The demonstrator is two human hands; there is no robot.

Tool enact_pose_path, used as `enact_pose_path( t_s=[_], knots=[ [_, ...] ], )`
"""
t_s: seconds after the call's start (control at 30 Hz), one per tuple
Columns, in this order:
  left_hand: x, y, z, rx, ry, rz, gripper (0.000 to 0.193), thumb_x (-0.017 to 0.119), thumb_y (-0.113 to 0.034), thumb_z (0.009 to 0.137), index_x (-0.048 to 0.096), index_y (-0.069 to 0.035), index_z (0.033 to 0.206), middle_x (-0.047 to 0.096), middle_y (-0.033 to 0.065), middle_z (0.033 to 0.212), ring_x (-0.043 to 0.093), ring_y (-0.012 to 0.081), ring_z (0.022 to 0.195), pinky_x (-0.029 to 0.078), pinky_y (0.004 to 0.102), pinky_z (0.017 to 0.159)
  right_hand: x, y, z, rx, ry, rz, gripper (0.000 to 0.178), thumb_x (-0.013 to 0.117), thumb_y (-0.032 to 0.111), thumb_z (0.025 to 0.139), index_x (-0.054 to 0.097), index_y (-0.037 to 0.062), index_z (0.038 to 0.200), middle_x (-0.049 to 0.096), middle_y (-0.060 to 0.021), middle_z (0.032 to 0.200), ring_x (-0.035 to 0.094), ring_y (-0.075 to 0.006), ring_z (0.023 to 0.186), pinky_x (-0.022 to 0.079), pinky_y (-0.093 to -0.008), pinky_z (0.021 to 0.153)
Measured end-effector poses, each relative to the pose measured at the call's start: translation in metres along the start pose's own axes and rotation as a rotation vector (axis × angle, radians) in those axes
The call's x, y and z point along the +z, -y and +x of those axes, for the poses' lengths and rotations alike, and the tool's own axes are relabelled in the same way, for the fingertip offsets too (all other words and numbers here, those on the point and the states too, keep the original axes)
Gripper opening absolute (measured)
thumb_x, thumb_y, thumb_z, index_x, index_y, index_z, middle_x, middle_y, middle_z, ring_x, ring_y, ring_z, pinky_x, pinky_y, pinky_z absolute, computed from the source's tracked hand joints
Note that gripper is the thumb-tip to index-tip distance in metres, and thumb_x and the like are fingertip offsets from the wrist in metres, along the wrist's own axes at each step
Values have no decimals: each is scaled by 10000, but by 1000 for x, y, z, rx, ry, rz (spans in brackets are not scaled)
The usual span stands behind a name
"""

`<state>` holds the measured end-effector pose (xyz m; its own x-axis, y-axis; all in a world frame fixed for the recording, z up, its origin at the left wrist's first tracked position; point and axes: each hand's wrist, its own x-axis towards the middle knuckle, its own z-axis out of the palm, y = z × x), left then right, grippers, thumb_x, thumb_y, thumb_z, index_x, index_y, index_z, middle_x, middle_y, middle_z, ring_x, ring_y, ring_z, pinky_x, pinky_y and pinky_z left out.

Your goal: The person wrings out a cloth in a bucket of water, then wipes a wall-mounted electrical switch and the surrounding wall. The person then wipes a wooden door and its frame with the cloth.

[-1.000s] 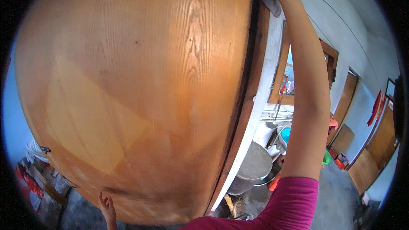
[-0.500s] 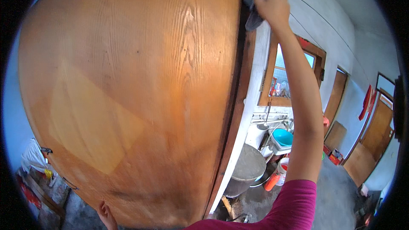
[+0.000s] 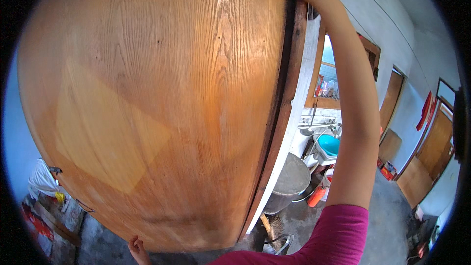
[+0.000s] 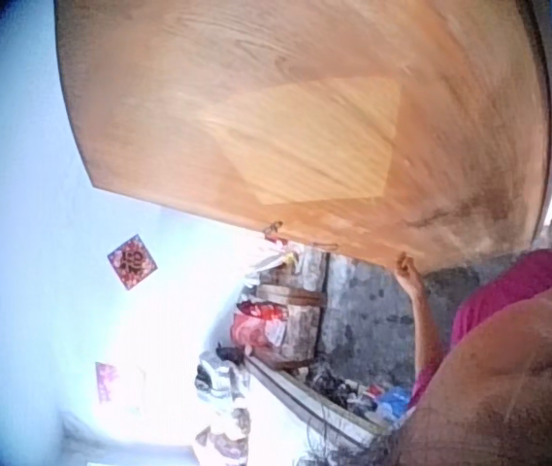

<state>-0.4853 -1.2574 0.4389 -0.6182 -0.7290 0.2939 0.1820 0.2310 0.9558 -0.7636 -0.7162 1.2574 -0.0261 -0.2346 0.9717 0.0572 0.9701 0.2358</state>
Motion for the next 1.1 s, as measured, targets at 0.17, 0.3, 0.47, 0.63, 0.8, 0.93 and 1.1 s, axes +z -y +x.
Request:
enact_pose_path(
  t_s=[0.17, 0.3, 0.47, 0.63, 0.8, 0.93, 1.1],
  knots=[
    [2, -8, -21, -63, 21, 65, 268, 585, -242, 1045, 645, -19, 1180, 655, 49, 895, 591, 119, 763, 450, 290, 631, -22, 16, -93, -137, 19, 68, 275, 659, 247, 895, 695, 52, 1085, 647, -213, 1056, 694, -419, 877, 577, -511, 773],
    [9, -16, -22, -144, 7, 22, 258, 565, -222, 1053, 653, -1, 1153, 665, 60, 952, 606, 129, 768, 479, 303, 651, -26, 6, -93, -113, 33, 196, 273, 625, 292, 907, 729, 75, 1037, 652, -229, 1103, 706, -430, 902, 582, -540, 779],
    [14, 16, -21, -13, 4, 5, 230, 579, -213, 1043, 644, -4, 1116, 664, 70, 1004, 613, 164, 749, 530, 331, 688, 4, -15, 10, 150, -245, 210, 296, 588, 235, 900, 702, 20, 1068, 658, -234, 1139, 669, -430, 1005, 552, -523, 848],
    [40, 56, -44, -205, -101, -71, 140, 633, -168, 1003, 620, -29, 1018, 665, 83, 978, 622, 157, 739, 553, 326, 662, 10, -25, 82, 168, -59, 58, 437, 507, 259, 887, 662, 65, 1246, 646, -231, 1260, 622, -422, 1180, 522, -554, 953],
    [35, 81, -60, -319, -65, -45, 128, 639, -155, 999, 624, -29, 1018, 671, 83, 927, 636, 180, 759, 557, 332, 678, 13, -44, 87, -37, 40, 30, 350, 504, 251, 919, 682, 56, 1150, 700, -252, 1129, 666, -443, 1075, 531, -568, 923],
    [41, 42, -63, -248, -11, 48, 179, 638, -208, 1004, 640, -41, 1068, 685, 103, 950, 659, 201, 802, 559, 350, 716, -9, -6, 28, -13, -14, 26, 309, 557, 300, 938, 687, 37, 1035, 678, -287, 1050, 685, -461, 948, 566, -550, 823],
    [48, 32, -68, -221, 26, 83, 285, 646, -304, 1007, 666, -59, 1151, 707, 137, 996, 693, 233, 860, 560, 375, 760, -11, -22, 22, -72, 28, 87, 324, 610, 287, 873, 730, 57, 1065, 626, -251, 1186, 697, -445, 930, 580, -539, 803]
  ],
)
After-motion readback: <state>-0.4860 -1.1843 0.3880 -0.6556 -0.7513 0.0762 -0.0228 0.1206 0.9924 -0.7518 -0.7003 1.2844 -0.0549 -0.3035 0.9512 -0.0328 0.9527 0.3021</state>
